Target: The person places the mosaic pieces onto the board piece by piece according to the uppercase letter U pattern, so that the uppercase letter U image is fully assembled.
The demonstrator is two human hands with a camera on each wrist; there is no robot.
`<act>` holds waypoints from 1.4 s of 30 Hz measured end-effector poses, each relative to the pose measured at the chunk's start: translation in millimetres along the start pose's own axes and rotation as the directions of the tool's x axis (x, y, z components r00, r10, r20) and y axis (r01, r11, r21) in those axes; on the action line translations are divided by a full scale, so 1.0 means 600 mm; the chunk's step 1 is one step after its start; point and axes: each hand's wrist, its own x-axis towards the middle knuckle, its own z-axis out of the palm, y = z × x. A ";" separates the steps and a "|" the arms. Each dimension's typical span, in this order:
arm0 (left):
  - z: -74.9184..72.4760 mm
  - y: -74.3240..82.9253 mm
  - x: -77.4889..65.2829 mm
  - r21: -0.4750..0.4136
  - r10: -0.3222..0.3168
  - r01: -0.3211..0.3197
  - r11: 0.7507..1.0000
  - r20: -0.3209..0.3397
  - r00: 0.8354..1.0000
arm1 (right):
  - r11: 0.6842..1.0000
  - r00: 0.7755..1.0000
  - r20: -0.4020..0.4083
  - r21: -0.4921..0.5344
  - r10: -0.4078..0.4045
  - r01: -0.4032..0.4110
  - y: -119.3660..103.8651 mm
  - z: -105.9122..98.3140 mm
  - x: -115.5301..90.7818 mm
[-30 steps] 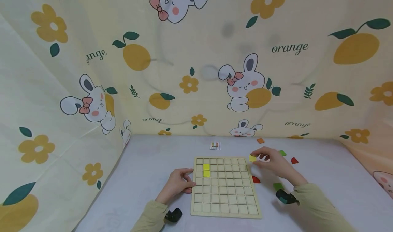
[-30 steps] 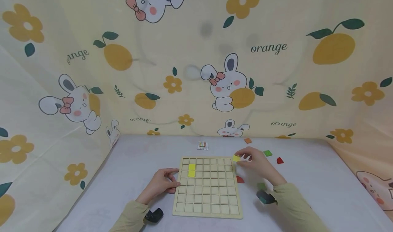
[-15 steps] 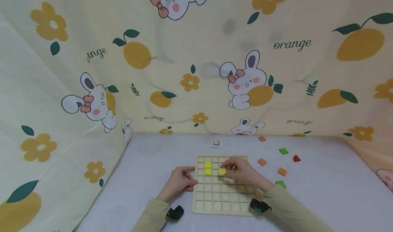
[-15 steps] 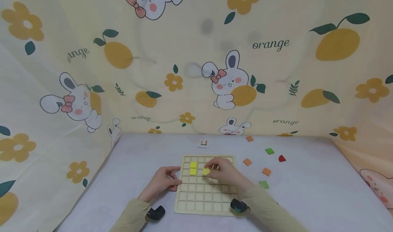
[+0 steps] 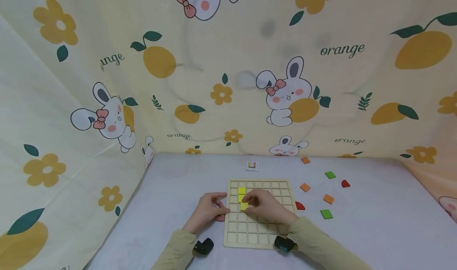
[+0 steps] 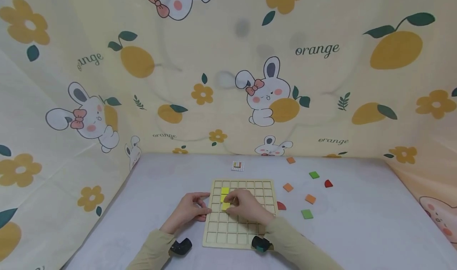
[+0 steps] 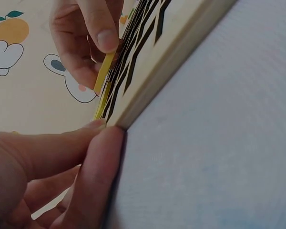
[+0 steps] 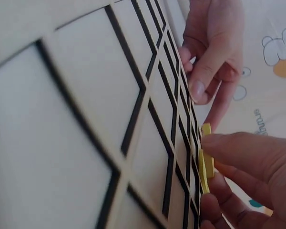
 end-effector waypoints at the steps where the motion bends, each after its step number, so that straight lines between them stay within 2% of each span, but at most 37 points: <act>1: 0.000 0.001 -0.001 -0.001 0.000 0.000 1.000 -0.001 1.000 | 1.000 1.000 -0.004 -0.004 0.006 -0.006 -0.002 0.002 0.001; 13: 0.002 -0.001 -0.001 0.008 -0.004 0.004 1.000 0.001 1.000 | 0.998 0.999 -0.017 -0.033 0.050 -0.051 -0.011 0.011 0.004; 27: 0.002 -0.005 0.001 -0.001 0.019 -0.019 1.000 0.008 1.000 | 0.998 0.999 -0.022 -0.055 0.029 -0.030 -0.010 0.014 0.004; 38: 0.001 -0.001 0.002 -0.008 0.008 -0.008 1.000 0.001 1.000 | 0.997 0.997 0.017 0.024 0.076 -0.076 -0.007 -0.013 -0.007; 42: 0.002 0.000 -0.001 -0.018 0.007 -0.006 1.000 0.001 1.000 | 0.998 0.999 0.006 0.035 0.046 -0.046 -0.011 -0.035 -0.019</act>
